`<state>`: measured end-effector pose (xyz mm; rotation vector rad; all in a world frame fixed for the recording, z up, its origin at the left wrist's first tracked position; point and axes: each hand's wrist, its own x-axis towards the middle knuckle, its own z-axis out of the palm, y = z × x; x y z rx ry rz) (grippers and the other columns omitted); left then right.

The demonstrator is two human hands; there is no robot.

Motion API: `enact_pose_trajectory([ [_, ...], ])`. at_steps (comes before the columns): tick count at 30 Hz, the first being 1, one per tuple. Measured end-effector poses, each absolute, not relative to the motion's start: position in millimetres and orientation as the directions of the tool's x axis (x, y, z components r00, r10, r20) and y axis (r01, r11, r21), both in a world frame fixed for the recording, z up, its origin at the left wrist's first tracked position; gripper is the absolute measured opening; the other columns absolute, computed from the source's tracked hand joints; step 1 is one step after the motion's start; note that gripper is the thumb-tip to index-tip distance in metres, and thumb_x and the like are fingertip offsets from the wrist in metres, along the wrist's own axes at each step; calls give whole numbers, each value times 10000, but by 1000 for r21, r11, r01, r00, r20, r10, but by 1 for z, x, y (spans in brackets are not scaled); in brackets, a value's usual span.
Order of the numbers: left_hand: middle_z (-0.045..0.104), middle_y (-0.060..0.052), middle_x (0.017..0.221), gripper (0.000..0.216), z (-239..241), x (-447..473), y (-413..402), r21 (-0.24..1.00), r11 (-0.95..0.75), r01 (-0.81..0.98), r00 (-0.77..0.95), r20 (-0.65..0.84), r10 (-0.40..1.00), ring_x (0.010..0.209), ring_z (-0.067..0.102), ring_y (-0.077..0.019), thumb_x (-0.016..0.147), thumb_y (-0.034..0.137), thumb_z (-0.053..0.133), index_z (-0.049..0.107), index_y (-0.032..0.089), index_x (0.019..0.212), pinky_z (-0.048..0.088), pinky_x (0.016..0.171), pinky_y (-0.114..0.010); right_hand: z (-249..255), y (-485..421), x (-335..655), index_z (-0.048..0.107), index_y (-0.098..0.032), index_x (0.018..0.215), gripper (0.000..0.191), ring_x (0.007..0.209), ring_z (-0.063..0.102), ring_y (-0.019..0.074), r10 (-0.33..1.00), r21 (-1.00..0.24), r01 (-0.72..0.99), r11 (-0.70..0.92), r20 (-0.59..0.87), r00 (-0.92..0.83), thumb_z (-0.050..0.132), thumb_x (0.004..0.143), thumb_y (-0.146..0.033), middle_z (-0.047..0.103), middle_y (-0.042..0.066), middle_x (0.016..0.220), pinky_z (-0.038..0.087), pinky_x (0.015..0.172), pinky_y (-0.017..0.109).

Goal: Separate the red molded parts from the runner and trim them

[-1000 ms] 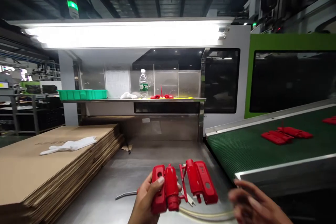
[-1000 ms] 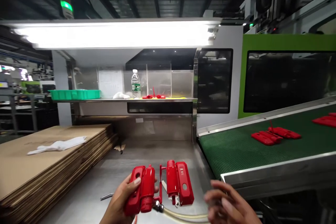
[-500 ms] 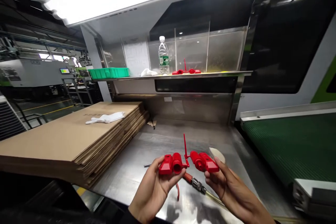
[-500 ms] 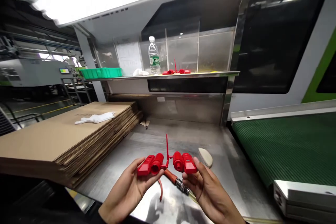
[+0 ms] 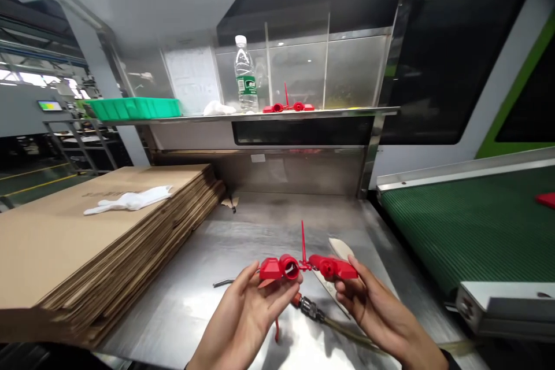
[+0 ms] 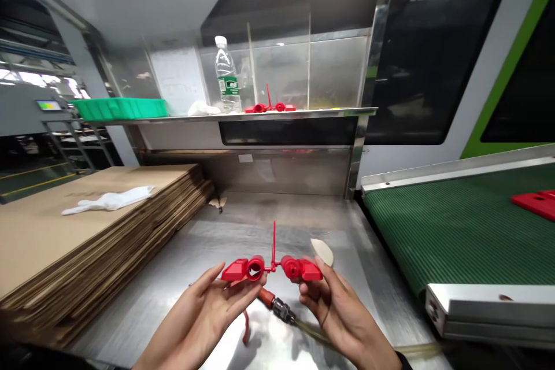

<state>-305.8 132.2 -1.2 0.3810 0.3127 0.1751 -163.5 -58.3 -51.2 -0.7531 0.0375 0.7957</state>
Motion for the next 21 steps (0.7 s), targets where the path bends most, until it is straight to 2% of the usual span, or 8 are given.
enact_pose_trajectory([
  [4,521,-357,1372,344,3,-306,131,474,872,-121,892,-333,305,1280,511,-476,925,171,553,551,-63,1177,517,1050,-555,-46,-59,-169,620,-49,1218,574,663,672,177,647,-621,-641,451,-267,714,847,766,-320,734,121,804,608,664,297],
  [8,562,-357,1331,367,9,-310,130,496,858,-134,872,-352,340,1244,550,-463,941,177,508,558,-90,1187,527,1043,-546,-40,-58,-179,571,-43,1265,639,676,661,170,665,-631,-633,448,-238,708,838,773,-350,731,130,856,600,681,296],
  [11,563,-351,1339,353,7,-316,133,508,848,-149,869,-343,358,1243,538,-486,919,138,525,563,-85,1190,532,1017,-583,-37,-57,-187,479,-65,1362,721,691,667,170,672,-632,-642,435,-247,698,821,796,-352,733,145,926,597,711,307],
  [13,558,-366,1335,404,3,-321,137,530,836,-138,859,-356,368,1243,534,-490,905,127,544,531,-96,1242,559,983,-560,-35,-56,-193,446,-81,1385,718,695,666,168,675,-640,-639,427,-245,696,797,821,-354,730,130,919,589,733,314],
  [17,568,-360,1328,463,-8,-328,145,571,813,-111,839,-385,385,1219,567,-461,900,144,570,496,-61,1308,599,924,-482,-32,-55,-204,396,-122,1410,703,703,659,165,697,-689,-607,396,-204,687,741,868,-407,716,100,919,560,722,308],
  [21,679,-320,1179,384,-8,-335,142,634,767,-96,828,-377,415,1043,698,-390,899,188,585,592,-30,1215,618,853,-451,-28,-57,-213,226,-190,1499,785,668,644,172,717,-780,-504,370,-104,689,674,908,-444,695,56,852,518,671,314],
])
